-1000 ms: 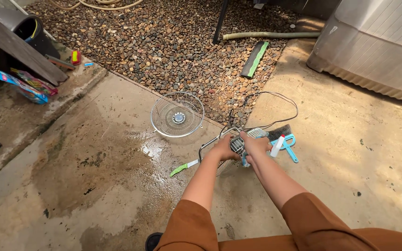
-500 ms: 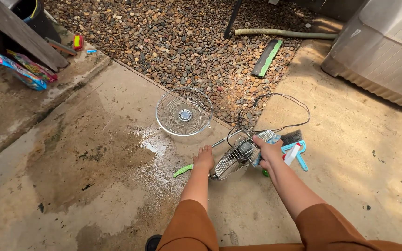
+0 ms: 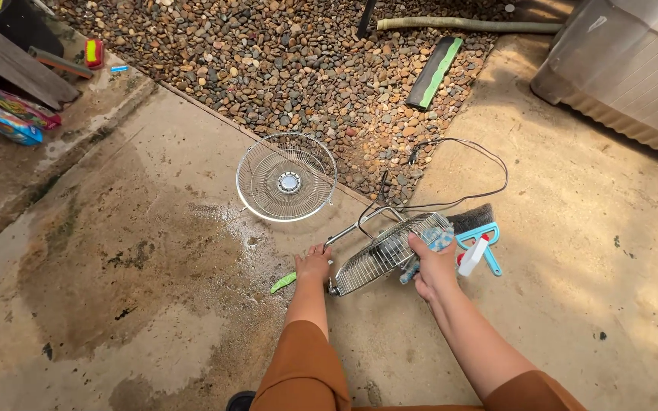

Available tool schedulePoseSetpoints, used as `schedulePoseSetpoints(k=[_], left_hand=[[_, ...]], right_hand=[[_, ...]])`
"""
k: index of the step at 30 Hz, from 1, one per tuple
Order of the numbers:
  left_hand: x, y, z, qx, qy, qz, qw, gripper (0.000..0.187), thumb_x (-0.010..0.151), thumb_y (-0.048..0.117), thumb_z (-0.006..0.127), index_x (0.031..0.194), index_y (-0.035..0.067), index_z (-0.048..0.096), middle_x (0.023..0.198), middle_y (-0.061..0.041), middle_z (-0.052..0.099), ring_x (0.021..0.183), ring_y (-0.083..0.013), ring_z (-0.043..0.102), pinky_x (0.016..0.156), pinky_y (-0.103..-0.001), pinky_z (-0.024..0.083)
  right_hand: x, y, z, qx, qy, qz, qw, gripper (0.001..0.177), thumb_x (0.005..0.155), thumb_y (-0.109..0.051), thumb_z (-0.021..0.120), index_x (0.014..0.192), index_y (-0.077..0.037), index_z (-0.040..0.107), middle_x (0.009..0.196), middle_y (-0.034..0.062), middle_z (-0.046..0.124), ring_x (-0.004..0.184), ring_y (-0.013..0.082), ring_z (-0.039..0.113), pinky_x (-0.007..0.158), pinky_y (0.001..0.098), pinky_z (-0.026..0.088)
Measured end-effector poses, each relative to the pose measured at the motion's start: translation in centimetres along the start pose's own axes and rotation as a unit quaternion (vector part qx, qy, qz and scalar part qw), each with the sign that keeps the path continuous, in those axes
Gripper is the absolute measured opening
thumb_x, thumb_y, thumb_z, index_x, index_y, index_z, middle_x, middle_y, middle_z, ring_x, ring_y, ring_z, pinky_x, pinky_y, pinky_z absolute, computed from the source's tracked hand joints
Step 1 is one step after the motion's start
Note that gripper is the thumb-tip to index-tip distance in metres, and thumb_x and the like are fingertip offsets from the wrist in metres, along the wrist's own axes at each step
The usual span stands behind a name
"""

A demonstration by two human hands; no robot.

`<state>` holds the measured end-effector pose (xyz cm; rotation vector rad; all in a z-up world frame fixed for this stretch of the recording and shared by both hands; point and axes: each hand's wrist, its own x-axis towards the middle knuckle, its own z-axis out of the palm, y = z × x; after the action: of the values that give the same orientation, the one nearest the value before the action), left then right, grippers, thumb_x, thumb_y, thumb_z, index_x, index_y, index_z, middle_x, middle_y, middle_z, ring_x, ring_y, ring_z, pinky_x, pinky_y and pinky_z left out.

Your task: Cleaning the grilles and motor housing of a disassembled electric fan using a cloth, brush, and cleaning spray.

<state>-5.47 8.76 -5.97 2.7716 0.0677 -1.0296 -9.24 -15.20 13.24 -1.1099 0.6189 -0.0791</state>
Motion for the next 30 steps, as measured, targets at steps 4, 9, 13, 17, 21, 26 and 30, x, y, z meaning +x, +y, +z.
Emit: schedulePoseSetpoints(k=[4, 9, 13, 17, 21, 26, 30], left_hand=[[0.5, -0.3, 0.5, 0.003, -0.015, -0.014, 1.0, 0.071, 0.103, 0.006, 0.041, 0.164, 0.035, 0.02, 0.174, 0.01, 0.005, 0.16, -0.0152, 0.009, 0.126, -0.06, 0.007], [6.7, -2.2, 5.0, -0.029, -0.011, -0.024, 0.999, 0.077, 0.103, 0.001, 0.042, 0.163, 0.044, 0.018, 0.174, 0.014, 0.003, 0.16, -0.0138, 0.008, 0.127, -0.062, 0.004], [7.7, -3.5, 4.9, -0.025, -0.031, -0.022, 0.999, 0.085, 0.097, 0.005, 0.058, 0.162, 0.044, 0.019, 0.173, 0.014, 0.004, 0.159, -0.0154, 0.007, 0.126, -0.06, 0.011], [12.4, -6.5, 7.2, -0.195, 0.079, 0.018, 0.977, 0.055, 0.097, 0.021, 0.067, 0.148, 0.034, 0.055, 0.15, 0.001, 0.052, 0.137, -0.0248, 0.05, 0.111, -0.047, 0.046], [8.2, -7.0, 2.9, -0.587, 0.0, -0.081, 0.806, 0.04, 0.105, 0.035, 0.056, 0.136, 0.015, 0.071, 0.114, -0.006, 0.074, 0.101, -0.0249, 0.067, 0.082, -0.048, 0.054], [3.9, -5.4, -2.8, -0.598, -0.073, -0.092, 0.793, 0.052, 0.106, 0.049, 0.041, 0.138, 0.015, 0.063, 0.121, -0.002, 0.071, 0.104, -0.0212, 0.063, 0.088, -0.044, 0.051], [3.7, -3.2, -7.2, -0.548, -0.034, -0.074, 0.832, 0.053, 0.103, 0.049, 0.045, 0.144, 0.016, 0.055, 0.135, -0.003, 0.065, 0.12, -0.0221, 0.06, 0.1, -0.045, 0.047]], right_hand=[[-1.2, 0.8, -1.9, 0.029, -0.035, 0.001, 0.999, 0.063, 0.084, -0.002, 0.073, 0.135, -0.018, 0.04, 0.116, 0.0043, 0.064, 0.102, 0.0215, 0.067, 0.079, 0.0441, 0.06], [-0.7, 2.3, -3.0, 0.086, -0.118, -0.014, 0.989, 0.053, 0.085, -0.007, 0.074, 0.132, -0.015, 0.05, 0.122, 0.0034, 0.066, 0.109, 0.0195, 0.067, 0.089, 0.0419, 0.06], [0.3, 2.5, -2.3, 0.08, -0.113, -0.022, 0.99, 0.053, 0.086, -0.008, 0.075, 0.131, -0.015, 0.049, 0.121, 0.0032, 0.066, 0.108, 0.0188, 0.066, 0.089, 0.041, 0.06], [1.9, 1.4, -0.6, -0.008, -0.043, -0.007, 0.999, 0.045, 0.092, -0.016, 0.071, 0.13, -0.014, 0.046, 0.117, 0.0025, 0.065, 0.102, 0.0175, 0.065, 0.082, 0.0422, 0.057], [4.9, 0.5, -2.7, -0.06, 0.013, -0.049, 0.997, 0.032, 0.098, -0.02, 0.068, 0.125, -0.006, 0.055, 0.11, 0.0058, 0.069, 0.099, 0.0184, 0.066, 0.085, 0.0392, 0.056], [6.0, -7.6, -5.5, 0.029, -0.008, -0.181, 0.983, 0.019, 0.101, -0.01, 0.066, 0.118, -0.006, 0.058, 0.111, 0.0058, 0.07, 0.101, 0.0178, 0.068, 0.09, 0.0361, 0.057], [9.8, -12.4, -8.6, 0.116, -0.035, -0.185, 0.975, 0.026, 0.089, -0.001, 0.056, 0.115, -0.005, 0.058, 0.105, 0.0096, 0.071, 0.093, 0.0229, 0.073, 0.085, 0.0402, 0.062]])
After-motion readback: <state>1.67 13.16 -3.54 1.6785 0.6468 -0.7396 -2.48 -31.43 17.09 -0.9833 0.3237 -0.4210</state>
